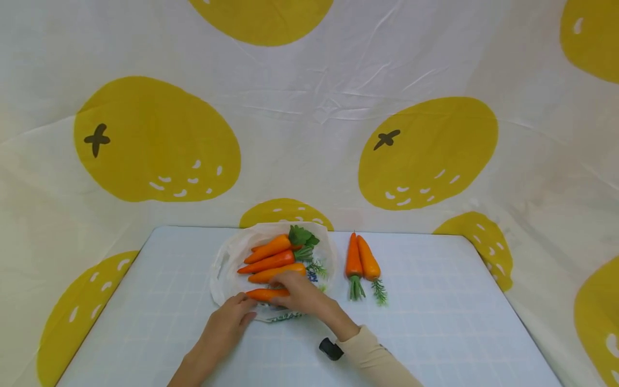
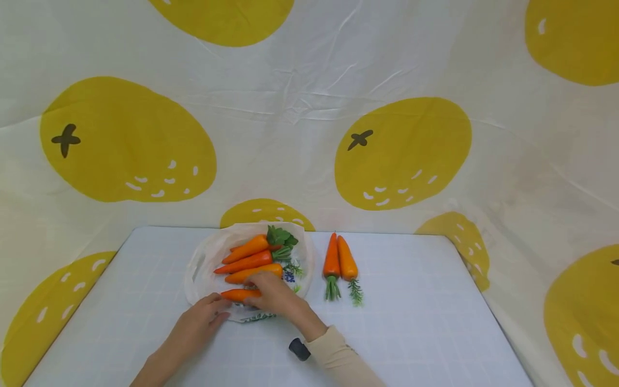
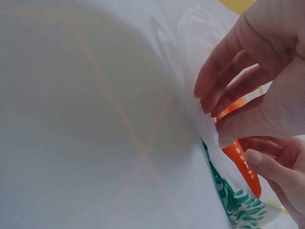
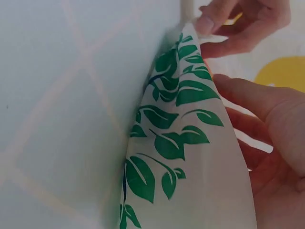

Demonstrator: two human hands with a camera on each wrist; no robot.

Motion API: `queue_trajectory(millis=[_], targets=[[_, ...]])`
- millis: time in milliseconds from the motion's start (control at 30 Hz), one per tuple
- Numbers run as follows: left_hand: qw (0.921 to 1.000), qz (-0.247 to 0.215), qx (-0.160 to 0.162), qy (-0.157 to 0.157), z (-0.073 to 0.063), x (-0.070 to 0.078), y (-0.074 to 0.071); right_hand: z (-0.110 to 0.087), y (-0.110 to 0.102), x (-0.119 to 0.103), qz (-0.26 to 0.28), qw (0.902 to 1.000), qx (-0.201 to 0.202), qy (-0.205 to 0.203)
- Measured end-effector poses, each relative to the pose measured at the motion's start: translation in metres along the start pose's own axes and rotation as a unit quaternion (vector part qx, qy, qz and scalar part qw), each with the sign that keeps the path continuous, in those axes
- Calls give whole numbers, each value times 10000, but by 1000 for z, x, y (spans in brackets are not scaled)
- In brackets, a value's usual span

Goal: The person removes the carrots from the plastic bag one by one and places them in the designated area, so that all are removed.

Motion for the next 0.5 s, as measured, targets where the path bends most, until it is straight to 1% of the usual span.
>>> queue_trajectory(millis=[167, 333, 433, 500], targets=[[9995, 222, -236, -26, 2, -4, 0, 2, 4, 6, -272, 9991, -35, 335], [9989, 346, -304, -31, 3, -7, 1, 3, 6, 10, -628, 9962, -109, 590], [9990, 267, -332, -137, 4, -9, 2, 3, 5, 10, -802, 9950, -84, 591], [9990, 147, -364, -228, 4, -11, 3, 2, 3, 7, -880, 9949, -42, 496]])
Point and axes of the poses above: each hand's wrist, its own z-axis towards the middle knuckle, its own y-axis out of the palm, x = y × z, the point moved 9 cm from there along z, towards the middle knuckle, and after that the axes turned 4 degrees about z, right-handed, at the moved point
